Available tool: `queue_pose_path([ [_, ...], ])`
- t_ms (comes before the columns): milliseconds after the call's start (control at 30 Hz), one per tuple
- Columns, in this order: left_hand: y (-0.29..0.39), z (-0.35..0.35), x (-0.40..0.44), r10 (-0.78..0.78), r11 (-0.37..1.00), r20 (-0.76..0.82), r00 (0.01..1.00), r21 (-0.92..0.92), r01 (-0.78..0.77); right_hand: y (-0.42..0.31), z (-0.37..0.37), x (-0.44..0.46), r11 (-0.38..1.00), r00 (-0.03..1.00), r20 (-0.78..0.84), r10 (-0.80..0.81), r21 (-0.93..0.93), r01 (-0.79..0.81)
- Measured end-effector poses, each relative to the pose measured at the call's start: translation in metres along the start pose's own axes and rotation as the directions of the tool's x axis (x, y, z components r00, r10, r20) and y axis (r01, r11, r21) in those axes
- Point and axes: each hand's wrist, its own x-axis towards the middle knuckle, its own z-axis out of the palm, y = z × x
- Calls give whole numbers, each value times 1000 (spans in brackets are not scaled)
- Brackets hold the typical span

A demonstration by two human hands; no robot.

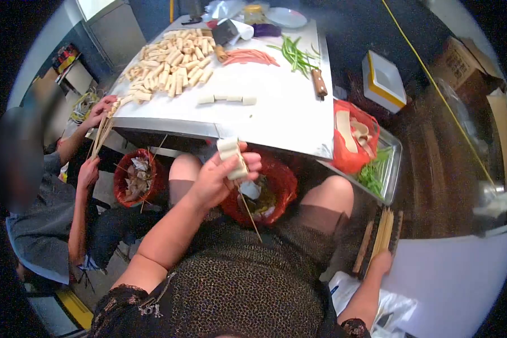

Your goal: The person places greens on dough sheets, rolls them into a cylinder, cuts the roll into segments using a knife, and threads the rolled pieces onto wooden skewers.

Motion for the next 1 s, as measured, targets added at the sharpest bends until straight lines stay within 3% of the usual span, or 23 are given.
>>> queue_pose_path([
  [133,22,-12,7,53,993,-127,991,-97,-65,-70,-85,-26,987,979,-174,-105,105,125],
  [200,32,-18,9,61,983,-92,994,-168,-76,-89,-109,-39,924,876,-340,-343,46,380],
  [333,45,-12,4,79,970,-99,992,-221,-99,-106,-124,-49,909,866,-368,-339,109,402],
  [400,48,-5,0,125,986,-170,977,-89,-142,-126,-148,-68,654,866,-348,-359,568,500],
  [500,54,6,-5,116,986,-195,974,-93,-137,-195,-221,-127,218,871,-141,-470,938,270],
  [533,55,8,-6,129,984,-195,972,-99,-150,-211,-240,-143,233,836,-110,-538,934,272],
  [600,55,7,-7,135,979,-168,976,-130,-158,-244,-256,-170,99,725,-126,-677,961,260],
  [633,55,8,-9,129,971,-182,975,-177,-162,-258,-256,-177,114,629,-223,-745,886,449],
  [700,56,9,-12,133,950,-216,967,-252,-186,-290,-271,-190,21,452,-276,-848,835,550],
  [800,58,5,-22,157,902,-234,960,-361,-236,-322,-264,-200,-83,434,-348,-831,849,522],
  [1000,61,-7,-39,229,856,-306,924,-388,-341,-331,-256,-207,-92,388,-332,-860,848,522],
])
